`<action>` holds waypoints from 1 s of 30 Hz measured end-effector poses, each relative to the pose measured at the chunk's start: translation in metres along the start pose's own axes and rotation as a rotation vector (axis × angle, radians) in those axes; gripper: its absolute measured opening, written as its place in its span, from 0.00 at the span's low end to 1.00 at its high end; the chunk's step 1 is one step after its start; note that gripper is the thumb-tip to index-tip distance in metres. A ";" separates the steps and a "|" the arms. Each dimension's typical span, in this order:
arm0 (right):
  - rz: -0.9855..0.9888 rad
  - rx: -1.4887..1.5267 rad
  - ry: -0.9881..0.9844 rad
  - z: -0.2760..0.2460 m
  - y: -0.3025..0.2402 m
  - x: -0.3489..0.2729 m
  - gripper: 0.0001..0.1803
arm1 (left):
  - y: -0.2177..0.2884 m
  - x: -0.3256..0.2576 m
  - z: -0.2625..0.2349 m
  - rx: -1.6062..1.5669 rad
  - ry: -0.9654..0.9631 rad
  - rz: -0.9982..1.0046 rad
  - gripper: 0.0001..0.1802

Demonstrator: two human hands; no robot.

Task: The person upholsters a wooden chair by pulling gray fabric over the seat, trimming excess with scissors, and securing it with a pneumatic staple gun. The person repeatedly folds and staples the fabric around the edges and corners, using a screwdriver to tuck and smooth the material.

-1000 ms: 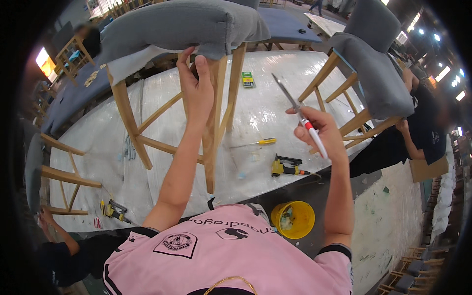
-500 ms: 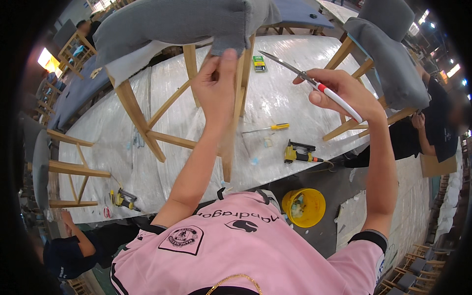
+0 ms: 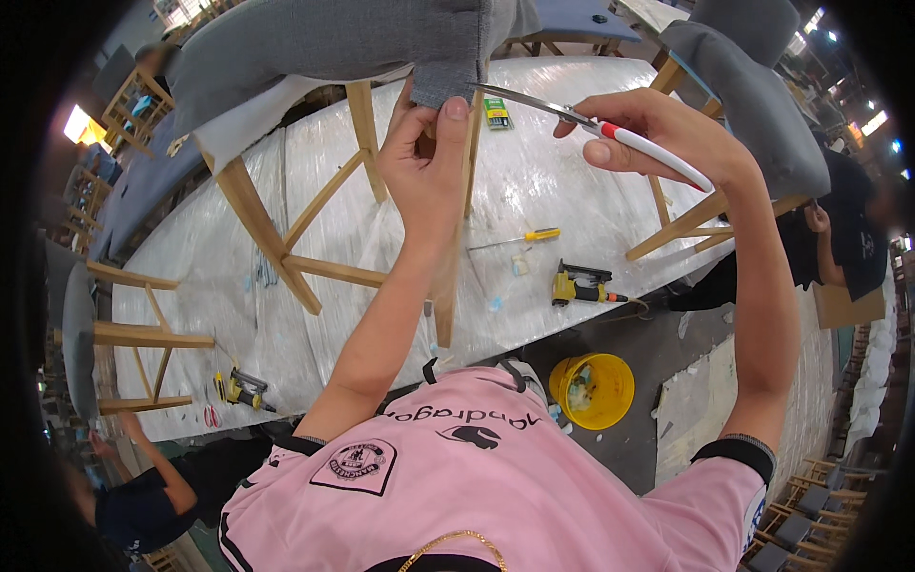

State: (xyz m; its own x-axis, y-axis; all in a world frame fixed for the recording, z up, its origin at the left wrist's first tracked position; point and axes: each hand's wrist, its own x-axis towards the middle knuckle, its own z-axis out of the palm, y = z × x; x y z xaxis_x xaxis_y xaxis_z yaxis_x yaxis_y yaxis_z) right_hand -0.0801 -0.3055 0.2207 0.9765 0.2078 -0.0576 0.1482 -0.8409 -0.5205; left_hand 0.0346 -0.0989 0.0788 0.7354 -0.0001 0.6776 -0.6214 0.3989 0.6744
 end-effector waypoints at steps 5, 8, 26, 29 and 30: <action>0.020 -0.052 0.009 -0.003 -0.014 0.017 0.45 | 0.000 0.003 0.002 -0.049 -0.009 0.005 0.18; -0.004 -0.105 0.007 -0.004 -0.017 0.024 0.42 | 0.000 0.004 0.001 -0.037 -0.020 -0.006 0.18; 0.057 -0.116 0.029 0.000 -0.043 0.034 0.36 | -0.002 -0.002 0.000 -0.045 -0.026 0.018 0.15; 0.149 -0.090 -0.016 0.002 -0.054 0.040 0.34 | 0.003 -0.003 -0.006 0.008 -0.057 -0.054 0.15; 0.192 -0.101 -0.041 0.001 -0.058 0.040 0.33 | 0.001 -0.002 -0.005 0.027 -0.057 0.044 0.15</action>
State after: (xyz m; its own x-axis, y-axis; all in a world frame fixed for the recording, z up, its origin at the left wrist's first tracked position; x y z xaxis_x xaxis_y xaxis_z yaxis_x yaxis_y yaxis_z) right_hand -0.0497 -0.2478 0.2479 0.9814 0.0574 -0.1829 -0.0229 -0.9123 -0.4089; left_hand 0.0337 -0.0938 0.0764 0.6911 -0.0352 0.7219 -0.6605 0.3749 0.6506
